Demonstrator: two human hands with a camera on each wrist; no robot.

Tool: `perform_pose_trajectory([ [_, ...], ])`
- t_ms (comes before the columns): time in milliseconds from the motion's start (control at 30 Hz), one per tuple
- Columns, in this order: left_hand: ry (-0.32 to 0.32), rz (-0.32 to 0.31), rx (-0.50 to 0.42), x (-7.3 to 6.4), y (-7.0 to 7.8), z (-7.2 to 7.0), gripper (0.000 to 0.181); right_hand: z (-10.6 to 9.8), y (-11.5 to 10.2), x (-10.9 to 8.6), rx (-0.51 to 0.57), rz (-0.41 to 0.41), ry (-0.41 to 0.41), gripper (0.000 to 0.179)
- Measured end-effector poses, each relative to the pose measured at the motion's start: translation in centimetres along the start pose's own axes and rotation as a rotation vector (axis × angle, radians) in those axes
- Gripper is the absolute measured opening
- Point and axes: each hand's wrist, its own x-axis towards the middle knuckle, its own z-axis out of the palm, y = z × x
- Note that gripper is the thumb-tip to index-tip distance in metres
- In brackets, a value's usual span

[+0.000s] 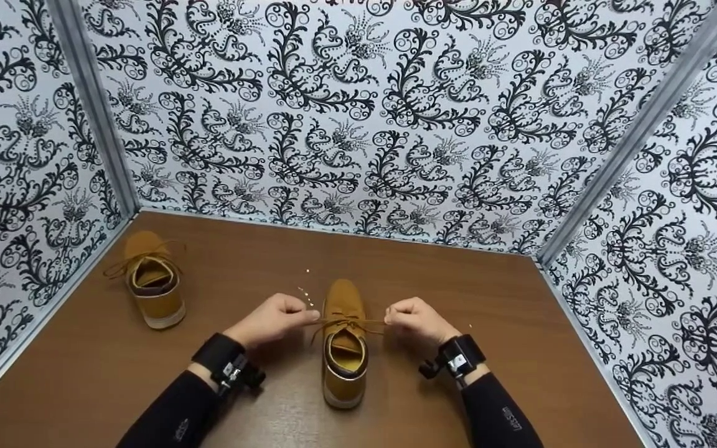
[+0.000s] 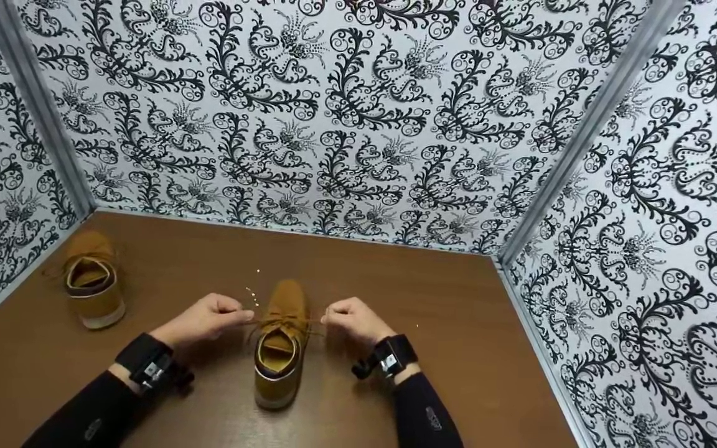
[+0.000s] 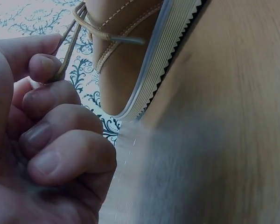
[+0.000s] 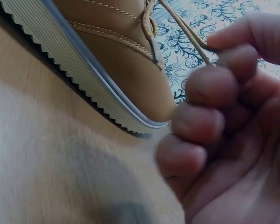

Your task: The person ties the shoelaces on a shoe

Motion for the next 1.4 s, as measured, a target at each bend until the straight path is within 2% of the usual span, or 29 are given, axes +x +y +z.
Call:
perform_pose_trajectory([
  [133,-0.009,-0.024,-0.032,-0.1,0.3,0.1,0.056,0.0,0.1,-0.2,0.037,0.017,-0.012,0.036],
  [233,0.010,-0.048,-0.070,-0.1,0.6,0.1,0.047,0.3,0.1,-0.2,0.020,0.046,0.000,0.028],
  [333,0.074,-0.051,-0.080,0.1,0.9,0.3,0.039,0.7,-0.4,0.1,-0.036,0.126,0.008,0.024],
  [400,0.115,-0.039,-0.081,0.2,1.1,0.6,0.037,1.1,-0.9,0.3,-0.091,0.181,-0.001,0.031],
  [467,0.124,-0.056,-0.076,0.2,1.4,0.9,0.041,1.3,-1.4,0.4,-0.134,0.247,-0.028,0.037],
  [567,0.069,-0.122,-0.063,-0.1,2.0,1.3,0.051,1.6,-2.1,0.4,-0.158,0.332,-0.085,0.045],
  [700,-0.072,-0.225,-0.017,-0.8,2.8,1.8,0.065,2.1,-3.1,0.2,-0.168,0.399,-0.146,0.050],
  [800,-0.149,-0.243,0.002,-1.2,3.3,2.4,0.069,2.5,-3.9,0.2,-0.199,0.424,-0.168,0.052],
  [867,-0.179,-0.242,-0.018,-1.3,3.5,2.8,0.068,2.9,-4.3,0.3,-0.210,0.442,-0.170,0.056],
  [1000,-0.191,-0.239,-0.118,-1.4,3.9,3.6,0.063,3.5,-5.0,0.3,-0.198,0.469,-0.151,0.059],
  [1167,-0.164,-0.286,-0.277,-1.8,3.9,4.1,0.064,4.3,-5.6,0.5,-0.124,0.498,-0.133,0.058],
  [1267,-0.141,-0.292,-0.328,-2.1,3.7,4.3,0.064,4.6,-5.9,0.6,-0.095,0.509,-0.135,0.060],
  [1400,-0.110,-0.281,-0.351,-2.5,3.4,4.3,0.062,5.1,-6.3,0.9,-0.083,0.506,-0.138,0.063],
])
